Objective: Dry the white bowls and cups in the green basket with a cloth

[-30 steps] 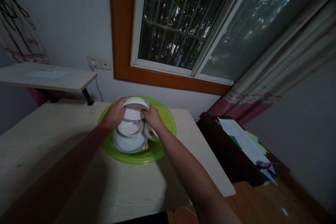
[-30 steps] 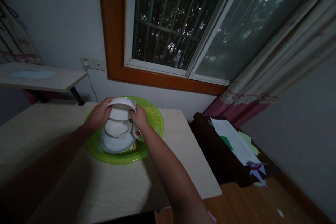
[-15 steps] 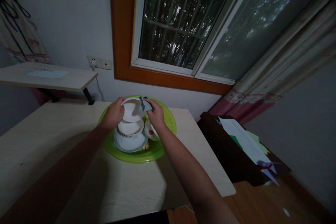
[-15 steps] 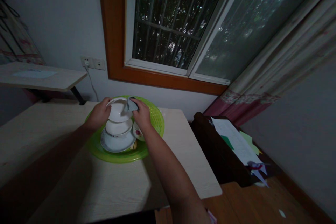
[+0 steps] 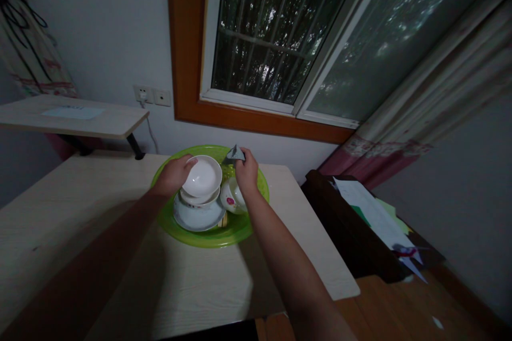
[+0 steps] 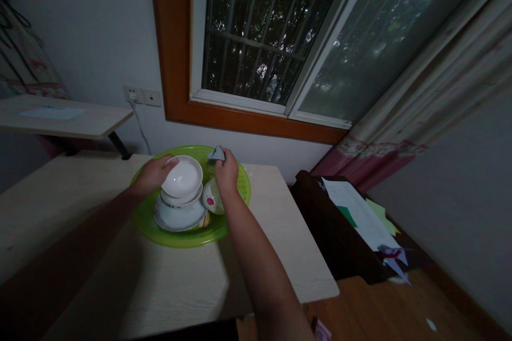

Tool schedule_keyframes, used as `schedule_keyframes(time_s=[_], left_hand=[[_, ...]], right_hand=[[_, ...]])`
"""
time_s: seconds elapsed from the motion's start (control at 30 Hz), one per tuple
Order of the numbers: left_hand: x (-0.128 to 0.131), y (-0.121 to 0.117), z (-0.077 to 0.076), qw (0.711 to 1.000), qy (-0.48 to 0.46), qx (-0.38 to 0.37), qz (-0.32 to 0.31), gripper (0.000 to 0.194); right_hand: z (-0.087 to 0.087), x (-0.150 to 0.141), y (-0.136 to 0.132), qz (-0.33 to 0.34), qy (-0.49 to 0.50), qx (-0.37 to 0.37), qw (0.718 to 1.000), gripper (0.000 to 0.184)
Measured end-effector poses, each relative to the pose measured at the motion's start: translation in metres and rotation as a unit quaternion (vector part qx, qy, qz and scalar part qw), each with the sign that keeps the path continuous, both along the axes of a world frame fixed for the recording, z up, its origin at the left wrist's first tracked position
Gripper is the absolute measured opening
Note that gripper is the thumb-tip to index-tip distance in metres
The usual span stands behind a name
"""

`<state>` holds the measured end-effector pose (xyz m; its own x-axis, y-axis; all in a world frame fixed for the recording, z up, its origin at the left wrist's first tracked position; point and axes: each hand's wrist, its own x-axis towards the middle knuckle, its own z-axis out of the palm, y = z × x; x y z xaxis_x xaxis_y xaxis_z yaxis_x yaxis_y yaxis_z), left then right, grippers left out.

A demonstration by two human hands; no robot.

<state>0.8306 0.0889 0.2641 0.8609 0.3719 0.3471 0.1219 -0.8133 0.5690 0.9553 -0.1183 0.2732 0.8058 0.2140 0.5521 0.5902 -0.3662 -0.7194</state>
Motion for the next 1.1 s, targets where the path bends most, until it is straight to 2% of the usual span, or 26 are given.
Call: schedule_keyframes(time_s=[0.17,0.33,0.53,0.63,0.83,1.1], left_hand=[[-0.001,-0.002,0.003,0.998,0.051,0.020,-0.015,0.045],[-0.001,-0.005,0.007,0.990,0.127,0.058,-0.012,0.050],[-0.002,-0.008,0.012,0.981,0.173,0.087,0.007,0.060],[0.000,-0.006,0.009,0.978,0.183,0.102,0.006,0.059],[0.007,0.002,-0.003,0.970,0.164,0.181,-0.005,0.055],[0.002,-0.004,0.004,0.974,0.199,0.105,0.007,0.054]], right_hand=[[0.000,-0.003,0.000,-0.002,0.027,-0.127,0.991,0.040],[0.003,-0.006,-0.001,-0.005,0.064,-0.272,0.960,0.035],[0.003,-0.006,-0.001,-0.001,0.085,-0.370,0.925,0.033],[0.001,-0.006,-0.001,0.005,0.093,-0.398,0.913,0.033],[-0.002,-0.004,-0.003,-0.003,0.114,-0.412,0.904,0.035],[-0.005,-0.004,-0.007,0.048,0.147,-0.436,0.887,0.036]])
